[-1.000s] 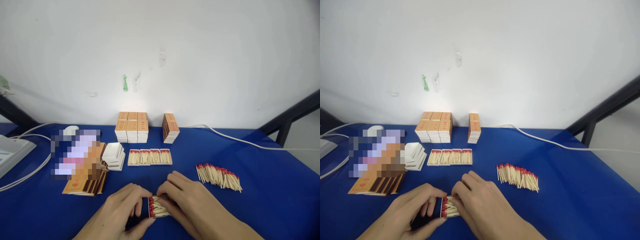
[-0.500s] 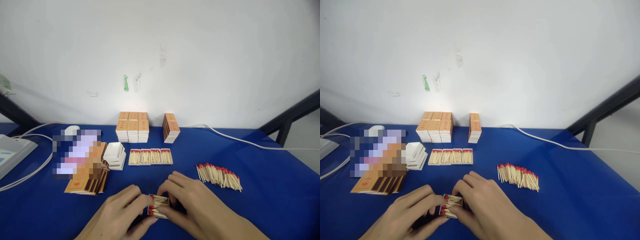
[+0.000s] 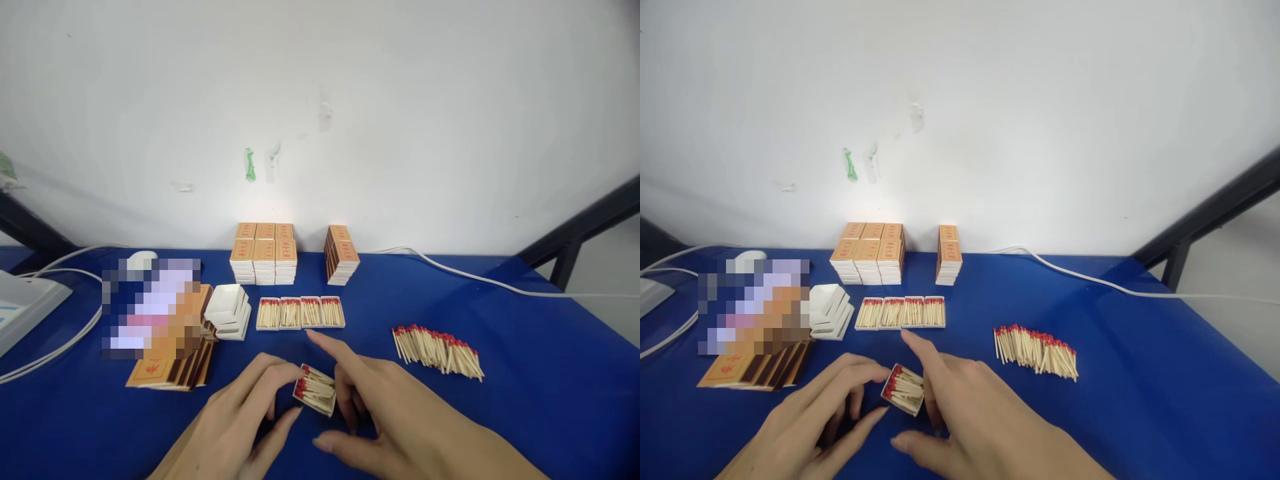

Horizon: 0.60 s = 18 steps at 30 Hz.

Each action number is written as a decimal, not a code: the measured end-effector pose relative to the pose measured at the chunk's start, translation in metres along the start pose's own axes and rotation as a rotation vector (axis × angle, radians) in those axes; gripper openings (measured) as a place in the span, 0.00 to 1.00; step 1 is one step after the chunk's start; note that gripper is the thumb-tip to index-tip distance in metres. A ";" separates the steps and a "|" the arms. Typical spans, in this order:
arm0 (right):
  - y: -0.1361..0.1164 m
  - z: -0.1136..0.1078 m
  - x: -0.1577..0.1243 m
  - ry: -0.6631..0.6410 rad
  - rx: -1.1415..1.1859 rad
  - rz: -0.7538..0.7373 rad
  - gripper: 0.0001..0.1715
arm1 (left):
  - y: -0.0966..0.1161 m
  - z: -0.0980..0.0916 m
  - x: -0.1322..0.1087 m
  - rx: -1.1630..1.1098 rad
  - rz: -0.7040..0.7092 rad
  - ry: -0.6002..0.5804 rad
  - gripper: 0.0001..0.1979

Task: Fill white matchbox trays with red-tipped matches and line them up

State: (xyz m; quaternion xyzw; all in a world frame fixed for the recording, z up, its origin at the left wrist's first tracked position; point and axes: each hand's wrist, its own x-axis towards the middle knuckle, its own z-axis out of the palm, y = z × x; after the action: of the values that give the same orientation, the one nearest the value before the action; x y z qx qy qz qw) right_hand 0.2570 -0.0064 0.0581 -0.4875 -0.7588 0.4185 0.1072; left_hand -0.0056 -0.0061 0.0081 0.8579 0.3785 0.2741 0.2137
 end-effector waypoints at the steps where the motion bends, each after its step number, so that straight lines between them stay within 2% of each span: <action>1: 0.000 -0.001 -0.001 -0.031 0.014 0.019 0.59 | 0.000 0.000 0.000 -0.002 -0.007 -0.001 0.17; 4: 0.000 -0.003 -0.003 -0.105 0.044 0.078 0.62 | -0.002 0.001 0.000 -0.012 -0.006 -0.001 0.20; 7: 0.003 -0.004 -0.003 -0.139 0.037 0.127 0.60 | -0.002 0.003 0.001 -0.001 -0.012 0.003 0.22; 9: 0.005 -0.005 -0.002 -0.123 -0.023 0.116 0.53 | -0.002 0.003 0.001 -0.001 -0.012 0.014 0.23; 15: 0.007 -0.005 0.001 -0.070 -0.130 0.067 0.24 | -0.003 0.005 -0.002 -0.051 -0.021 0.025 0.23; 18: 0.007 -0.005 0.002 -0.044 -0.127 0.072 0.24 | -0.002 0.005 -0.004 -0.063 -0.020 0.018 0.25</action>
State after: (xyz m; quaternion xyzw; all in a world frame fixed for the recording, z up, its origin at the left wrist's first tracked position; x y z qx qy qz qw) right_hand 0.2634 -0.0009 0.0550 -0.5109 -0.7680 0.3837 0.0445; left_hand -0.0054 -0.0088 0.0018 0.8444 0.3801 0.2915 0.2399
